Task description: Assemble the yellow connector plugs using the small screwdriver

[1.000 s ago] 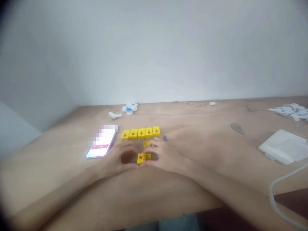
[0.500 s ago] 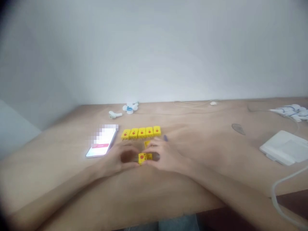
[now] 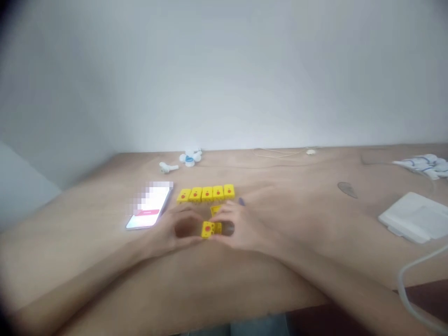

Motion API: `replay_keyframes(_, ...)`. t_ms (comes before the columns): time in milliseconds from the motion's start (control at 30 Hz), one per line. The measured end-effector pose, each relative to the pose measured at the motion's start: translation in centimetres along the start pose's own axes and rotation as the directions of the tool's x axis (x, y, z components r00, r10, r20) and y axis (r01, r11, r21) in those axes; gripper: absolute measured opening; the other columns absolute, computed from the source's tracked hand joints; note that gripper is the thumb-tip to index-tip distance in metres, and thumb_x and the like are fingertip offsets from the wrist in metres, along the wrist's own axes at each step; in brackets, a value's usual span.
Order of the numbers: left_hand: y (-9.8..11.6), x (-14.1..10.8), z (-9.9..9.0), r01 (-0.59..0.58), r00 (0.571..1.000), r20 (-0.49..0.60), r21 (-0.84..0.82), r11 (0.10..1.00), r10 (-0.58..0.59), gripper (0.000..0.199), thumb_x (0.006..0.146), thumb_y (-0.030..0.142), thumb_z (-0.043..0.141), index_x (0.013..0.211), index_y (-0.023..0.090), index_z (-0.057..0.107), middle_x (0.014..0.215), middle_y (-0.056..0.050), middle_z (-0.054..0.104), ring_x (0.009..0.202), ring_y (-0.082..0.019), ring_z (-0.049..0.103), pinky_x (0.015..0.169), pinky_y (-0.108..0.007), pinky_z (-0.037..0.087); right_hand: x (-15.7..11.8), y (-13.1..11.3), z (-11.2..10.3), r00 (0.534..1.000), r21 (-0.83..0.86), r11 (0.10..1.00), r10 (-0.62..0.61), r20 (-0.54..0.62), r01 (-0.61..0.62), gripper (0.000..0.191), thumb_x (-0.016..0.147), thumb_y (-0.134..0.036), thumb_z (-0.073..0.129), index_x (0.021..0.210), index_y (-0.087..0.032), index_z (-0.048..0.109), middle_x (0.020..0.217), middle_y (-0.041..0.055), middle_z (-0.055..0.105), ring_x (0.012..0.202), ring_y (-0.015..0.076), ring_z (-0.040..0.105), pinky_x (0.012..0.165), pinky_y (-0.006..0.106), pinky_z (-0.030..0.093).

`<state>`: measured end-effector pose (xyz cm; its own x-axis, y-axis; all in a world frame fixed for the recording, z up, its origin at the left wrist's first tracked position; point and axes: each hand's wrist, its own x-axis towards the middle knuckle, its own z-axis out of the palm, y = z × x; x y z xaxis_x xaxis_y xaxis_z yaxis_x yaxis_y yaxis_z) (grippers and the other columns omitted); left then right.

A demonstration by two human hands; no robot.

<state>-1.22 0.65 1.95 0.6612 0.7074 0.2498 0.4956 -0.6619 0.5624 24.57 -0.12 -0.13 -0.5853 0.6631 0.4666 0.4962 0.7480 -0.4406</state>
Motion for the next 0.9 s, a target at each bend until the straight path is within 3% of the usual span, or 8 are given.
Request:
replay_keyframes(233,0.6,-0.3,-0.1,-0.067,0.995,-0.083,-0.048,0.997,0.063,0.024,0.091,0.035,0.071,0.113,0.025,0.068,0.114,-0.004,0.073,0.102,-0.023,0.068,0.090,-0.037,0.055,0.2,0.1,0.3,0.998,0.120,0.992,0.050,-0.031,-0.045,0.032,0.078,-0.035,0.083,0.107,-0.024,0.073,0.106,0.0059,0.074,0.098,0.0248,0.067,0.086,0.040,0.052)
replay_keyframes(400,1.8,-0.1,0.3,-0.003,0.987,-0.161,-0.178,0.984,-0.026,0.019,0.089,0.029,0.072,0.107,0.023,0.072,0.106,-0.003,0.076,0.093,-0.021,0.071,0.087,-0.033,0.058,0.3,-0.6,0.8,0.941,0.334,0.887,0.338,-0.002,-0.318,0.034,0.072,-0.042,0.086,0.094,-0.022,0.069,0.084,0.0009,0.069,0.068,0.0168,0.060,0.059,0.029,0.047)
replay_keyframes(500,2.4,0.1,0.5,0.080,0.984,-0.136,-0.221,0.972,-0.112,0.009,0.085,0.026,0.076,0.092,0.021,0.074,0.101,-0.002,0.077,0.091,-0.020,0.072,0.085,-0.031,0.059,0.3,-1.0,1.1,0.909,0.392,0.834,0.417,0.012,-0.388,0.031,0.071,-0.038,0.086,0.085,-0.021,0.064,0.071,-0.0030,0.060,0.058,0.0128,0.049,0.052,0.026,0.037)
replay_keyframes(700,2.7,0.2,0.7,0.136,0.980,-0.114,-0.218,0.966,-0.164,0.005,0.085,0.025,0.074,0.083,0.020,0.074,0.092,-0.001,0.078,0.082,-0.019,0.072,0.077,-0.028,0.059,0.2,-0.9,1.4,0.916,0.435,0.824,0.401,0.005,-0.363,0.030,0.074,-0.040,0.083,0.086,-0.021,0.063,0.073,-0.0026,0.060,0.060,0.0122,0.049,0.052,0.024,0.036)
replay_keyframes(900,2.4,0.0,0.6,0.045,0.966,-0.241,-0.183,0.982,-0.090,0.003,0.085,0.022,0.072,0.085,0.020,0.073,0.091,-0.001,0.078,0.082,-0.019,0.072,0.077,-0.028,0.058,0.3,-1.1,0.8,0.961,0.421,0.880,0.271,-0.061,-0.221,0.020,0.084,-0.035,0.076,0.093,-0.018,0.071,0.079,0.0022,0.066,0.066,0.0141,0.055,0.059,0.026,0.043)
